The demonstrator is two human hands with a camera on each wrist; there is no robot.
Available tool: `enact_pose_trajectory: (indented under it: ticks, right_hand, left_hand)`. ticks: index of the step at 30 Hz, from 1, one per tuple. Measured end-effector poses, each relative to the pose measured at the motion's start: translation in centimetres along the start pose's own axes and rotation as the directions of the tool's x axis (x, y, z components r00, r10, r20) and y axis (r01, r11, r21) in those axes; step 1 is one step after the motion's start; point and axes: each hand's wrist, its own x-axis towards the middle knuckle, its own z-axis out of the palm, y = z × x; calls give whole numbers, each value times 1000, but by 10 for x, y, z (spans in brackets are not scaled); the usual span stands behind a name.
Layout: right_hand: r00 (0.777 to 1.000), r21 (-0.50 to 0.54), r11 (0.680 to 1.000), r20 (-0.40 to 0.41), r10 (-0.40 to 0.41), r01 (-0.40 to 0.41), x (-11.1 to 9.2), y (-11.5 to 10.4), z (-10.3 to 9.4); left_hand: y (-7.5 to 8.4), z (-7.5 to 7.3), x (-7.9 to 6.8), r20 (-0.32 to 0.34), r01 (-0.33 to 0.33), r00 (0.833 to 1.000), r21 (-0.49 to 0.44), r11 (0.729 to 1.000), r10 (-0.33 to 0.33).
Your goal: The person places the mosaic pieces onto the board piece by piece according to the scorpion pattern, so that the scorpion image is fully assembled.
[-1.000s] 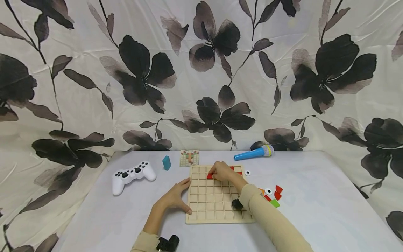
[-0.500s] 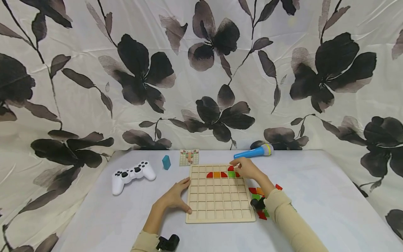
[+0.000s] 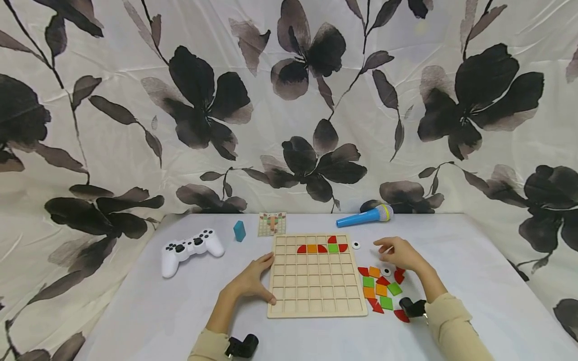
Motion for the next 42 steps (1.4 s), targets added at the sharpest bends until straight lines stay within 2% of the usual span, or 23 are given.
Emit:
enact_pose_trajectory:
  ticks: [5, 7, 17, 22, 31, 37, 42]
  right_hand:
    - [997, 18, 997, 12, 77, -77, -17, 13, -6]
    - [996, 16, 996, 23, 84, -85, -22, 17, -5]
    - [995, 68, 997, 95, 26, -33, -43, 20, 2]
    - [993, 66, 997, 117, 27, -35, -51, 21, 5]
    - [989, 77, 994, 130, 68, -78, -52, 25, 10]
    - [985, 31, 992, 128, 115, -120, -49, 23, 14]
    - [986, 30, 993, 126, 112, -117, -49, 22, 14]
  left_hand:
    - [0, 1, 1, -8, 5, 1000, -6, 1000, -5]
    - [1, 2, 1, -9, 5, 1000, -9, 1000, -5]
    - [-1, 1, 2, 3, -6, 1000, -14, 1000, 6]
    - [-1, 1, 1, 6, -6, 1000, -9, 1000, 6]
    - [2, -1, 0, 9, -2, 1000, -11, 1000, 2]
    - [2, 0, 1, 7, -7, 1000, -15, 1000, 7]
    - [1, 0, 1, 4, -9, 1000, -17, 1000, 9]
